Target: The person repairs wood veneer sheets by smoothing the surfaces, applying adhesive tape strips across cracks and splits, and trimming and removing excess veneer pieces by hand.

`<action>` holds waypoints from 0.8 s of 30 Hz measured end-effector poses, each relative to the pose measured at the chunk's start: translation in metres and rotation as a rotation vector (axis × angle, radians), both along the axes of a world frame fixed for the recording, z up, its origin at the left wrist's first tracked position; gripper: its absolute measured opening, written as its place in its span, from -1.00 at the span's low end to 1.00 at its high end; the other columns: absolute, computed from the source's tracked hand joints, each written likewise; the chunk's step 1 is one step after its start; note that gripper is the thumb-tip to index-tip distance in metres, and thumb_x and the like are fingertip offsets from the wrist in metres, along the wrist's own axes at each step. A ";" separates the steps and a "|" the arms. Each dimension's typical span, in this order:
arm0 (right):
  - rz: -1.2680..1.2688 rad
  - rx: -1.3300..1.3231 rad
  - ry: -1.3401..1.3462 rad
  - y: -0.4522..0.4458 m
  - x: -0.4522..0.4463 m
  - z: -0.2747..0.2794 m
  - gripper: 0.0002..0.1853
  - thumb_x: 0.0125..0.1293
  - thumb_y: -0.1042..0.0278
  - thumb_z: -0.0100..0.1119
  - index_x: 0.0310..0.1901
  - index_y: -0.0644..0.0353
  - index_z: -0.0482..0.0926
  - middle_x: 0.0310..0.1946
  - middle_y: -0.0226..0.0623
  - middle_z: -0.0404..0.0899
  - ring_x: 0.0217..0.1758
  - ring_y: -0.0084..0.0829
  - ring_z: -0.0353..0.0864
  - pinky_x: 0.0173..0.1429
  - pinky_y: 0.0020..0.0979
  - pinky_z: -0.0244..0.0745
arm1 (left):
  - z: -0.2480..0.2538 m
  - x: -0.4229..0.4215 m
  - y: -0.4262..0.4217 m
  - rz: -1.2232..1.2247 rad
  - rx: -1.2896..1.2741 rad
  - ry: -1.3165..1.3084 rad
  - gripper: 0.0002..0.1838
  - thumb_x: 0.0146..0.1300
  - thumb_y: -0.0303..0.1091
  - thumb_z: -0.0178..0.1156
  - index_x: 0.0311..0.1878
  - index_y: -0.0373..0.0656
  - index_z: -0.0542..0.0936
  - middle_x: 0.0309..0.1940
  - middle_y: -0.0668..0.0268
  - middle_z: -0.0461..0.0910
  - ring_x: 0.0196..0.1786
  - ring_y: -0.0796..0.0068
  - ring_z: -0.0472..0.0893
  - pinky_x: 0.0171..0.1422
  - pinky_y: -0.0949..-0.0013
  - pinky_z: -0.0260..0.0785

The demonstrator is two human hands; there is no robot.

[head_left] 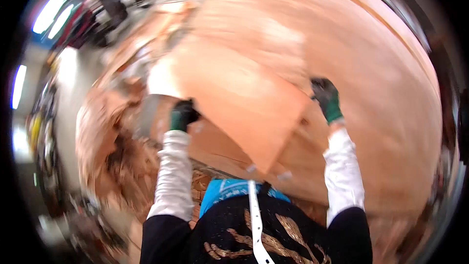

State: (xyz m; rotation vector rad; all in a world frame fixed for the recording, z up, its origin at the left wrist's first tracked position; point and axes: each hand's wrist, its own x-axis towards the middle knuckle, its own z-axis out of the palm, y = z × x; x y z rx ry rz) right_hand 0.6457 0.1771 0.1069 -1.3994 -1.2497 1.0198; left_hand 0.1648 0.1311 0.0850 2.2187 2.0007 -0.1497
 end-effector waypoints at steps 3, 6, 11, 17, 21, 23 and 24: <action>0.207 -0.233 -0.066 0.050 -0.042 -0.003 -0.78 0.28 0.30 0.17 -0.12 0.22 0.60 -0.37 -0.37 0.60 -0.42 -0.50 0.59 -0.48 -0.47 0.48 | -0.034 0.015 -0.025 0.184 0.085 -0.031 -0.50 -0.21 -0.13 0.34 -0.09 -0.04 0.64 -0.33 0.11 0.65 -0.13 0.12 0.60 0.02 0.11 0.40; 0.752 0.782 -1.167 0.110 -0.012 -0.089 -0.79 0.06 0.38 0.25 -0.23 0.20 0.60 -0.31 -0.21 0.63 -0.24 -0.22 0.60 -0.22 -0.26 0.54 | -0.091 0.013 -0.045 0.846 0.028 -1.244 -0.71 -0.11 -0.30 0.32 -0.26 -0.09 0.54 -0.40 0.14 0.60 -0.18 0.19 0.57 -0.04 0.14 0.40; -0.111 -0.010 -0.739 0.192 0.097 -0.140 -0.72 0.20 0.50 0.06 -0.04 0.19 0.53 -0.26 -0.21 0.60 -0.31 -0.28 0.56 -0.18 -0.31 0.52 | -0.060 0.032 -0.047 1.309 0.123 -1.962 -0.76 0.07 -0.70 0.12 -0.28 -0.12 0.39 -0.41 0.31 0.52 -0.33 0.39 0.54 -0.31 0.22 0.41; 0.182 -0.345 -0.059 0.008 0.074 -0.015 -0.65 0.26 0.44 0.15 0.10 0.16 0.51 -0.14 -0.33 0.56 -0.29 -0.51 0.55 -0.49 -0.47 0.50 | -0.054 0.052 -0.015 1.347 0.071 -1.963 -0.80 0.12 -0.57 0.21 -0.22 -0.15 0.43 -0.34 0.22 0.58 -0.40 0.27 0.60 -0.42 0.07 0.54; 0.335 -0.773 -0.044 -0.119 0.029 0.015 -0.61 0.25 0.37 0.24 0.11 0.22 0.49 -0.16 -0.16 0.64 -0.26 -0.47 0.64 -0.53 -0.44 0.45 | -0.071 0.051 0.009 1.212 0.117 -1.976 -0.70 0.18 -0.45 0.25 -0.05 -0.15 0.41 -0.38 0.15 0.60 -0.47 0.22 0.61 -0.41 0.03 0.59; 0.665 -0.245 -0.174 -0.157 0.039 -0.027 -0.62 0.33 0.23 0.16 0.11 0.22 0.49 -0.04 -0.08 0.63 -0.53 -0.54 0.58 -0.58 -0.52 0.37 | -0.084 0.047 0.018 1.150 0.074 -1.894 -0.64 0.21 -0.41 0.26 0.04 -0.13 0.39 -0.38 0.12 0.62 -0.49 0.20 0.61 -0.40 0.01 0.59; 0.567 -0.512 0.159 -0.168 0.020 -0.018 -0.59 0.35 0.14 0.12 0.11 0.23 0.48 0.01 -0.05 0.61 -0.57 -0.56 0.55 -0.57 -0.54 0.39 | -0.083 0.046 0.021 1.147 0.068 -1.889 -0.63 0.22 -0.39 0.26 0.06 -0.13 0.39 -0.37 0.11 0.62 -0.50 0.18 0.61 -0.40 0.01 0.58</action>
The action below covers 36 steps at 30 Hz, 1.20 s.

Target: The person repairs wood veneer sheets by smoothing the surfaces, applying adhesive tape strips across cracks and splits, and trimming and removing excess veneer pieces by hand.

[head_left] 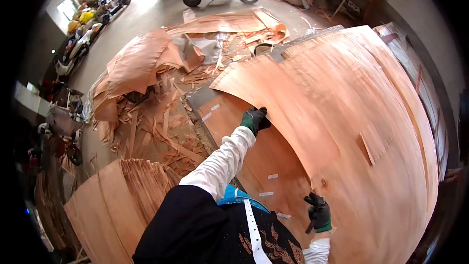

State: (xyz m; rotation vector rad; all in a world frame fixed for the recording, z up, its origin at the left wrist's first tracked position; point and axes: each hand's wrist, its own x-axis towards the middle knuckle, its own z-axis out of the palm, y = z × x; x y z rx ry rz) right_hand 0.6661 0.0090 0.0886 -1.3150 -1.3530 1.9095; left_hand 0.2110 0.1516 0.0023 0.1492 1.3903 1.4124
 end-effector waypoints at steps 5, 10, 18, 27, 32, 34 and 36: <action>-0.475 -0.612 0.710 -0.012 -0.055 0.008 -0.50 0.40 -0.05 0.01 0.17 0.18 0.45 0.05 -0.06 0.58 -0.70 -0.67 0.35 -0.61 -0.60 0.35 | 0.056 0.019 0.002 0.087 -0.009 -0.142 -0.70 0.22 -0.43 0.22 0.01 -0.10 0.43 -0.33 0.13 0.63 -0.42 0.12 0.62 -0.36 -0.03 0.56; -0.491 -0.357 0.538 0.017 -0.065 -0.016 -0.70 0.36 0.16 0.08 0.03 0.04 0.60 -0.46 -0.45 0.58 -0.74 -0.71 0.27 -0.69 -0.60 0.17 | 0.073 0.009 -0.002 -0.029 -0.007 -0.042 -0.73 0.17 -0.50 0.21 -0.05 -0.11 0.49 -0.33 0.16 0.63 -0.31 0.13 0.63 -0.28 -0.06 0.54; -0.629 -0.163 0.298 0.058 -0.079 0.055 -0.74 0.30 0.11 0.16 -0.14 0.10 0.57 -0.54 -0.43 0.56 -0.76 -0.71 0.25 -0.72 -0.65 0.13 | 0.114 0.009 0.039 -0.047 0.167 -0.025 -0.80 0.31 -0.33 0.19 -0.13 -0.26 0.49 -0.36 0.04 0.64 -0.44 0.16 0.68 -0.43 0.19 0.61; -0.689 -0.242 0.428 0.031 -0.081 0.027 -0.75 0.30 0.24 0.17 -0.04 0.12 0.58 -0.57 -0.56 0.43 -0.72 -0.70 0.27 -0.70 -0.66 0.11 | 0.066 -0.003 0.038 -0.189 0.035 0.042 -0.70 0.27 -0.33 0.25 0.00 -0.19 0.44 -0.26 -0.08 0.62 -0.38 0.02 0.68 -0.41 0.00 0.62; -0.656 -0.142 0.224 0.027 -0.101 0.032 -0.80 0.25 0.36 0.16 -0.09 0.08 0.58 -0.71 -0.56 0.34 -0.78 -0.65 0.24 -0.72 -0.59 0.09 | 0.056 0.002 0.027 -0.190 -0.031 0.092 -0.74 0.23 -0.36 0.25 -0.05 -0.21 0.50 -0.28 0.05 0.64 -0.40 0.06 0.67 -0.42 0.04 0.60; -0.635 -0.186 0.216 0.027 -0.105 0.028 -0.92 0.23 0.37 0.18 -0.23 0.03 0.54 -0.69 -0.59 0.36 -0.77 -0.66 0.25 -0.73 -0.61 0.09 | 0.042 0.002 0.037 -0.244 0.052 0.301 -0.77 0.21 -0.34 0.25 -0.16 -0.28 0.52 -0.38 0.04 0.63 -0.48 0.10 0.66 -0.47 0.08 0.59; -0.594 -0.219 0.229 0.027 -0.106 0.024 -0.95 0.23 0.36 0.19 -0.29 0.00 0.52 -0.66 -0.60 0.38 -0.77 -0.67 0.26 -0.73 -0.63 0.10 | 0.071 0.010 0.037 -0.177 0.099 0.179 -0.75 0.19 -0.32 0.26 -0.24 -0.34 0.52 -0.46 0.04 0.61 -0.54 0.14 0.64 -0.50 0.11 0.58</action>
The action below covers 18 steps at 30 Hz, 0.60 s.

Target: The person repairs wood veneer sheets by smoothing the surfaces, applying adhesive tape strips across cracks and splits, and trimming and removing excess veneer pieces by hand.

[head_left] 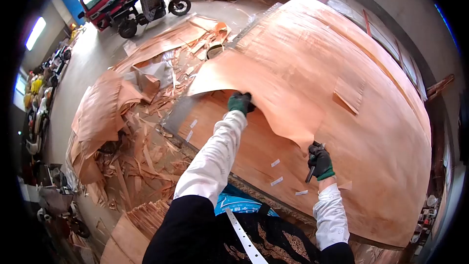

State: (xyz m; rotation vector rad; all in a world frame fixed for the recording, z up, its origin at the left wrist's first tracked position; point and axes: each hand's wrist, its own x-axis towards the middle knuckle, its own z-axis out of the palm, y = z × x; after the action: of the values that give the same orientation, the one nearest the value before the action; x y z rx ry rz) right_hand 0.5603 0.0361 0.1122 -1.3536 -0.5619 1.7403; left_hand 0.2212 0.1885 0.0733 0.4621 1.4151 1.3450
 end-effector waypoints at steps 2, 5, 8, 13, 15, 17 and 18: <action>-0.067 0.055 0.035 0.010 -0.004 0.002 -0.96 0.26 0.31 0.17 -0.30 -0.05 0.50 -0.65 -0.61 0.37 -0.75 -0.66 0.28 -0.72 -0.61 0.15 | 0.025 0.008 0.019 -0.063 0.059 -0.045 -0.73 0.16 -0.33 0.25 -0.23 -0.38 0.51 -0.46 0.02 0.61 -0.57 0.19 0.64 -0.50 0.21 0.57; -0.191 0.171 0.056 0.036 0.013 0.008 -0.95 0.31 0.25 0.11 -0.29 -0.07 0.48 -0.67 -0.59 0.35 -0.74 -0.64 0.29 -0.71 -0.58 0.20 | 0.074 0.018 0.062 -0.152 0.187 -0.037 -0.73 0.18 -0.34 0.22 -0.20 -0.37 0.48 -0.46 0.07 0.59 -0.55 0.19 0.66 -0.52 0.28 0.56; -0.381 0.295 -0.097 0.045 -0.018 0.067 -0.93 0.36 0.21 0.06 -0.24 -0.05 0.47 -0.64 -0.56 0.37 -0.71 -0.63 0.33 -0.65 -0.57 0.28 | 0.121 0.018 0.101 -0.260 0.312 -0.166 -0.76 0.22 -0.32 0.23 -0.25 -0.31 0.46 -0.50 0.10 0.58 -0.55 0.21 0.65 -0.52 0.29 0.53; -0.497 0.449 -0.102 0.034 -0.085 0.072 -0.78 0.31 0.30 0.12 -0.01 0.00 0.49 -0.51 -0.57 0.44 -0.64 -0.67 0.35 -0.62 -0.62 0.27 | 0.136 -0.025 0.132 -0.335 0.384 -0.484 -0.83 0.19 -0.41 0.27 -0.25 -0.25 0.48 -0.49 0.21 0.56 -0.59 0.29 0.60 -0.53 0.31 0.49; -0.574 0.386 -0.242 0.039 -0.134 0.062 -0.71 0.30 0.37 0.12 0.06 0.01 0.48 -0.49 -0.60 0.45 -0.64 -0.70 0.33 -0.62 -0.64 0.25 | 0.105 -0.048 0.143 -0.334 0.337 -0.484 -0.83 0.20 -0.41 0.23 -0.23 -0.28 0.50 -0.51 0.19 0.55 -0.62 0.32 0.57 -0.59 0.32 0.43; -0.610 0.297 -0.301 0.056 -0.164 0.035 -0.76 0.28 0.44 0.13 -0.02 0.02 0.52 -0.50 -0.62 0.41 -0.64 -0.72 0.30 -0.60 -0.65 0.23 | 0.018 -0.073 0.172 -0.604 0.288 -0.155 -0.71 0.22 -0.25 0.21 -0.16 -0.31 0.51 -0.38 0.13 0.58 -0.51 0.37 0.62 -0.47 0.33 0.48; -0.667 0.250 -0.316 0.072 -0.178 0.024 -0.79 0.26 0.45 0.13 -0.07 0.02 0.54 -0.51 -0.63 0.38 -0.64 -0.71 0.28 -0.60 -0.65 0.22 | 0.007 -0.090 0.170 -0.673 0.245 -0.039 -0.65 0.22 -0.20 0.20 -0.09 -0.31 0.51 -0.34 0.13 0.60 -0.47 0.38 0.64 -0.43 0.34 0.50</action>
State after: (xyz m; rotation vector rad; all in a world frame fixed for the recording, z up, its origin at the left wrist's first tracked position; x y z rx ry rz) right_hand 0.3818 0.1085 0.1360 -1.4299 -0.4119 0.8998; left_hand 0.1313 0.3587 0.0808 0.9694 0.9324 0.9599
